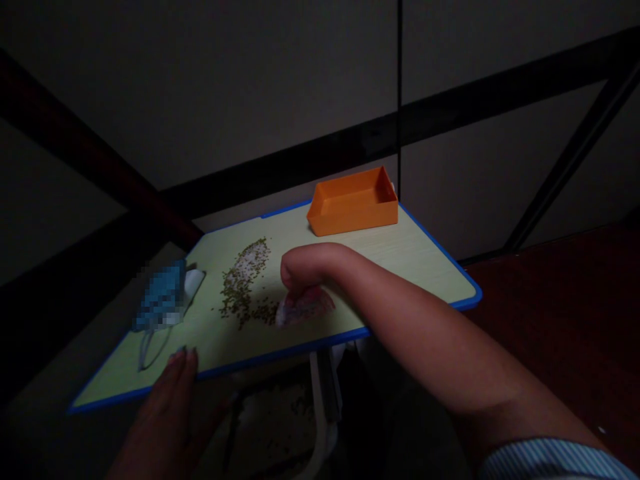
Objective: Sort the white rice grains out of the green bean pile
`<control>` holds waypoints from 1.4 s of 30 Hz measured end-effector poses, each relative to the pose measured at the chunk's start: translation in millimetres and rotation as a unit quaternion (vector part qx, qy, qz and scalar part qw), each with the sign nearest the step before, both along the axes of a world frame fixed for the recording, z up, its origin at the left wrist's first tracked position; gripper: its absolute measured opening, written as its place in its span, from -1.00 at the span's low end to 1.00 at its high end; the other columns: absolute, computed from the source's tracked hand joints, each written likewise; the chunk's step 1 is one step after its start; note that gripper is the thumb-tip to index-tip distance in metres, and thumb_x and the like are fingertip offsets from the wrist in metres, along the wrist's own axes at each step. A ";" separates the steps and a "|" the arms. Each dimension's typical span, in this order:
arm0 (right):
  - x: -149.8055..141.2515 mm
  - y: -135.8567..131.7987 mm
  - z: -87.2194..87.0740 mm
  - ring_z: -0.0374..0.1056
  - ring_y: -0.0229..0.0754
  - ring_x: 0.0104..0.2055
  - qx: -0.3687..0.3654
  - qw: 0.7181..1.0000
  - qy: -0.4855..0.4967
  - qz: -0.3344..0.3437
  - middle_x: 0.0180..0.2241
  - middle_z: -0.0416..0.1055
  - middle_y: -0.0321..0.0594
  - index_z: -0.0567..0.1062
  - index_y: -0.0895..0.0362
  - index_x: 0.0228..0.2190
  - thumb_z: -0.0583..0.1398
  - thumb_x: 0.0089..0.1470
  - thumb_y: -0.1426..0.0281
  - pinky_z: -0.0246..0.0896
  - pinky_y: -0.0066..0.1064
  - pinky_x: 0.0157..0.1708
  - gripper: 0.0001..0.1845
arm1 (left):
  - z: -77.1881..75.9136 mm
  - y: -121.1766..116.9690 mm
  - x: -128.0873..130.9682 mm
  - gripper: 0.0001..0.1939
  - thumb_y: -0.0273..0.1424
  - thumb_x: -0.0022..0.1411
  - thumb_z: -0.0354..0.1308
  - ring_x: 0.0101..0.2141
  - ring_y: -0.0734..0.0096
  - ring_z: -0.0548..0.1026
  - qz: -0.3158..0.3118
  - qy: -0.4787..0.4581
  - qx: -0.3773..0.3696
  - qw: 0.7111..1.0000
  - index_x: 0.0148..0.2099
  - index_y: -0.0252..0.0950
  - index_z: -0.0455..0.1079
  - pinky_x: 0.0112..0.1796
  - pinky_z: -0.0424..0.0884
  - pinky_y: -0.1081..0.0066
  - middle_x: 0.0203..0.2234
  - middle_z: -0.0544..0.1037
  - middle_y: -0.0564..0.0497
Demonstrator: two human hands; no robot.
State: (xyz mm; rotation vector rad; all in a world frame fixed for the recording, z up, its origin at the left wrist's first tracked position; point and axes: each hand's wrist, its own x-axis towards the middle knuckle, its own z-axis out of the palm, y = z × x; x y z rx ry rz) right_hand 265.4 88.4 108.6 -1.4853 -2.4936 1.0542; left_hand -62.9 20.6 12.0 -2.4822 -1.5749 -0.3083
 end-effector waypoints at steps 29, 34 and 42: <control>-11.2 6.7 -10.9 0.02 -0.37 -0.61 0.127 0.991 0.025 -0.025 -0.70 0.22 -0.39 0.41 0.20 -0.60 0.22 -0.01 0.20 -0.13 -0.46 -0.54 -0.67 | 1.8 3.1 4.2 -0.15 0.02 0.08 -0.12 0.26 0.01 0.01 0.027 -0.007 -0.030 0.999 0.25 -0.48 -0.08 0.17 0.13 -0.03 0.24 0.08 -0.39; -12.8 6.0 -13.4 0.05 -0.38 -0.61 0.090 0.995 0.052 0.004 -0.71 0.23 -0.41 0.40 0.20 -0.61 0.25 -0.05 0.18 -0.11 -0.47 -0.53 -0.66 | 2.2 3.0 4.5 -0.15 0.01 0.07 -0.09 0.26 0.03 0.00 0.028 -0.007 -0.022 0.999 0.26 -0.44 -0.10 0.17 0.12 -0.04 0.25 0.09 -0.36; -6.7 8.7 -9.3 0.01 -0.39 -0.63 0.135 0.989 0.032 -0.055 -0.75 0.21 -0.42 0.37 0.19 -0.63 0.23 -0.02 0.22 -0.17 -0.46 -0.53 -0.67 | 1.8 3.4 2.6 -0.12 0.07 0.05 -0.13 0.26 0.04 0.02 0.029 -0.013 -0.029 0.999 0.24 -0.47 -0.04 0.16 0.14 -0.02 0.24 0.10 -0.35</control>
